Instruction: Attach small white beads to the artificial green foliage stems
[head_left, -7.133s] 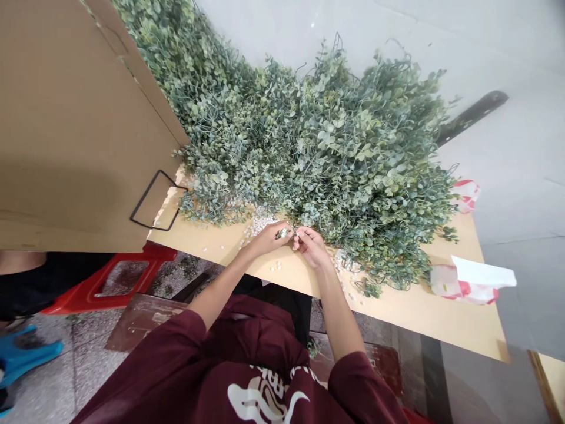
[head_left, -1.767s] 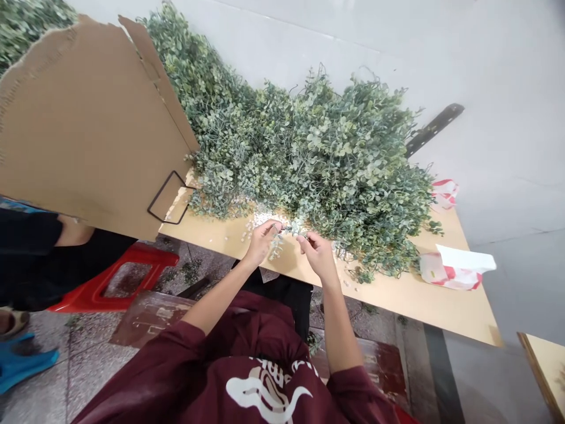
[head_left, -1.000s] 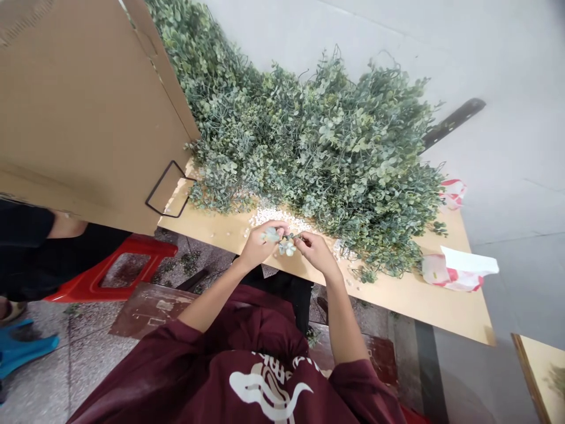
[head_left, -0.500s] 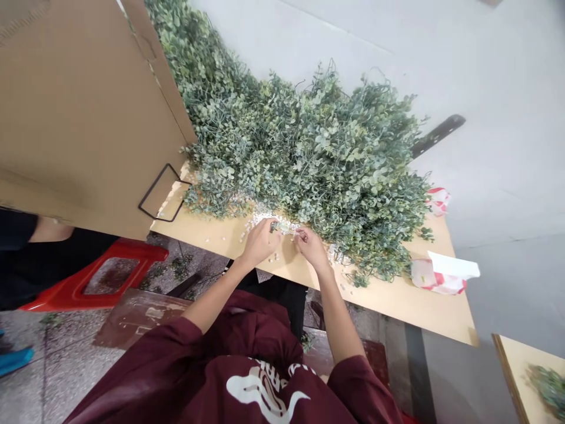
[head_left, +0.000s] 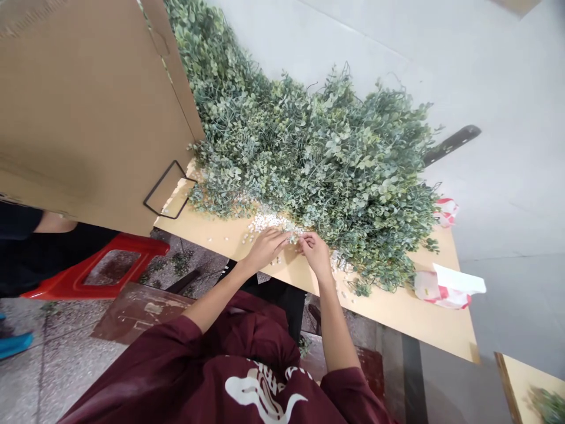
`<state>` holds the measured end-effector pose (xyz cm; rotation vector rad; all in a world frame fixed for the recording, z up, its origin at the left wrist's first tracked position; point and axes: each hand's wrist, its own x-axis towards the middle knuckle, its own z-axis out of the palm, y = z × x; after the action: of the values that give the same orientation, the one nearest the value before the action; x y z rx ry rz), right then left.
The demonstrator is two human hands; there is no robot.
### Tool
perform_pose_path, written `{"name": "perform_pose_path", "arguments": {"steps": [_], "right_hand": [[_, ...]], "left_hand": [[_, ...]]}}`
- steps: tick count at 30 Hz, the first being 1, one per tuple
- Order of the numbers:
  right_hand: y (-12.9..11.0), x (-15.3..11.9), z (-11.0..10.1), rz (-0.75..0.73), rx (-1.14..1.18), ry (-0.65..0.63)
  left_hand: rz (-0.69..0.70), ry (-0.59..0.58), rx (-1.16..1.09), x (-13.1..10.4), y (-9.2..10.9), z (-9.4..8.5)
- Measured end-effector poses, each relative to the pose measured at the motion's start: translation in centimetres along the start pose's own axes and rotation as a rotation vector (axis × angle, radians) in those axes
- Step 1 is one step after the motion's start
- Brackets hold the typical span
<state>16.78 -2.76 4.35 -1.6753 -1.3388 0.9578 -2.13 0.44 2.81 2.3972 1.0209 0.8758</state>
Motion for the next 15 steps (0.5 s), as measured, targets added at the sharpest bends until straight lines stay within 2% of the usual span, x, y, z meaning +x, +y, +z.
{"name": "perform_pose_path", "arguments": {"steps": [2, 4, 8, 15], "right_hand": [[-0.1, -0.6, 0.1, 0.034, 0.187, -0.004], [-0.1, -1.1, 0.1, 0.034, 0.275, -0.004], [0.3, -1.8, 0.3, -0.023, 0.332, 0.000], [2.2, -1.6, 0.8, -0.033, 0.385, -0.035]], "left_hand": [[0.010, -0.020, 0.004, -0.1, 0.0, 0.3], [0.014, -0.040, 0.028, -0.1, 0.0, 0.6], [0.045, -0.046, 0.080, 0.0, 0.0, 0.8], [0.030, -0.077, 0.124, 0.3, 0.1, 0.7]]}}
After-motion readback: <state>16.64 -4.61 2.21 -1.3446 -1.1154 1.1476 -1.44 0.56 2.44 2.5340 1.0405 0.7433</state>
